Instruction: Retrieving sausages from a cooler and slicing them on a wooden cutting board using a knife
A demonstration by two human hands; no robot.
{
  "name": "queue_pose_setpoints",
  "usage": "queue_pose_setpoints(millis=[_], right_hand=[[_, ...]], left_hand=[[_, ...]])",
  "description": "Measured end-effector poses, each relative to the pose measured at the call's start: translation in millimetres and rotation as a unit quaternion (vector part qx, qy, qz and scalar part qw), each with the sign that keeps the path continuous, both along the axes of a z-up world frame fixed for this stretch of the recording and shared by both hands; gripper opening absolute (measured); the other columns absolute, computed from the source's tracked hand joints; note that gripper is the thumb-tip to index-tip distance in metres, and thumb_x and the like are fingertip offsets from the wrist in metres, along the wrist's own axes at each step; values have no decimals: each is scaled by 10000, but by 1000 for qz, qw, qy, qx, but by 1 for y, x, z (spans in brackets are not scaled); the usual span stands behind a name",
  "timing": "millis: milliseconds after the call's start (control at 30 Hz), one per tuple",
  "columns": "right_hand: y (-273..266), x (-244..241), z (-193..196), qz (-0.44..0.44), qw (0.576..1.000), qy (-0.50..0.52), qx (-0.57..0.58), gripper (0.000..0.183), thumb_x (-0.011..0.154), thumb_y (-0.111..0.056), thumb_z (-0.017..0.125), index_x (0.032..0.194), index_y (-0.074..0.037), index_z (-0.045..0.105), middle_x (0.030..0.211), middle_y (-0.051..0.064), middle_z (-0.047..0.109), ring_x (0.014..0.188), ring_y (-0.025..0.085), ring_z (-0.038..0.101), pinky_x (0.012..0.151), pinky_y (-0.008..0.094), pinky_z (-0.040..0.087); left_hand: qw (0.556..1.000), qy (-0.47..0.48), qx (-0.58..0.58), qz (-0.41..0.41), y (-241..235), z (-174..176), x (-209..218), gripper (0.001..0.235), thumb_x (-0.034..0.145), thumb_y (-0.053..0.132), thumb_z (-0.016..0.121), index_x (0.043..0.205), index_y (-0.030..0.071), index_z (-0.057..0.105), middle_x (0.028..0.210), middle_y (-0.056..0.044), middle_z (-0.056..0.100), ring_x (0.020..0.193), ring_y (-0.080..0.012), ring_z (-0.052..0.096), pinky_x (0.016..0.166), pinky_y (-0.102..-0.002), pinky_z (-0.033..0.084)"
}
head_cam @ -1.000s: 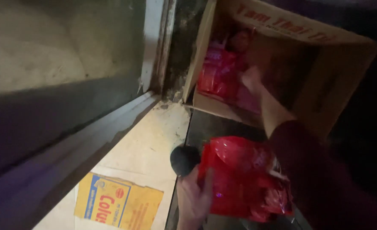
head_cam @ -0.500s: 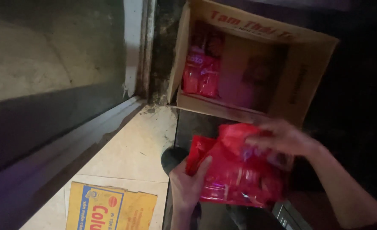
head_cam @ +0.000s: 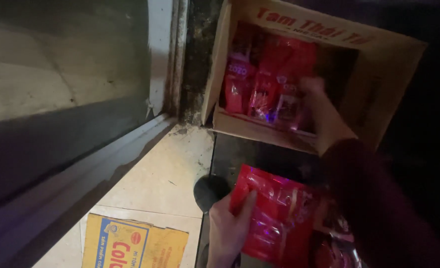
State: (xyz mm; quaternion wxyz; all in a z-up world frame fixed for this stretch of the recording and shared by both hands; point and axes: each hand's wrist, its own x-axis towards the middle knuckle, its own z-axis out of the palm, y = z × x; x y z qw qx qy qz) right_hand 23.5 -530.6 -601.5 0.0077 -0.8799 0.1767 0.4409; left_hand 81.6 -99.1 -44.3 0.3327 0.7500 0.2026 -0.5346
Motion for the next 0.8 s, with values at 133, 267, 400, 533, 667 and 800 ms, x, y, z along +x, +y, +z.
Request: queue_pose_setpoints(millis=[133,267,400,533,667,800], right_hand=[[59,-59,77,-639,714,-284,45,758,768,-569,822,1212,-54,488,1235,78,509,1139,177,495,901,306,391],[154,54,486,-338,850,-144,379,702,925,-580,369,1496,-194,504,1541,-4,535,1388,145,495,1146,334,344],[152,12,528,-92,843,-65,527,675,883,-469,700,1495,-252,517,1692,73,264,1539,304,249,1209,511,210],[151,22,564,-269,865,71,417,395,884,-314,686,1276,-280,712,1432,-72,624,1207,124,732,942,319,677],[129,46,544,-593,747,-63,294,254,877,-182,742,1127,-136,748,981,93,764,862,248,702,847,385,533],[47,-20,333,-669,697,-183,183,277,852,-378,759,1053,-187,759,843,40,744,710,124,665,603,321,485]], left_hand=[[996,-88,-15,-11,8,-21,-17,362,873,463,703,796,115,766,663,-25,757,648,-85,651,618,-350,521],[990,-137,-26,-32,4,-31,-26,483,869,498,742,649,70,695,570,-39,685,555,-100,597,541,-377,478],[991,-95,-54,82,-13,-11,-13,326,845,386,741,951,101,858,775,-15,839,707,-76,715,617,-292,568],[965,-106,-114,212,-21,-1,-5,370,824,392,736,969,52,727,778,-76,710,696,-167,643,541,-336,511],[932,-267,-184,164,2,-59,-18,411,822,-129,632,1182,65,674,1590,-100,448,1104,-187,703,741,-275,664],[932,-67,-148,323,-17,-25,-6,576,1011,311,400,1538,89,469,1271,-225,749,1111,-273,756,856,-312,616]])
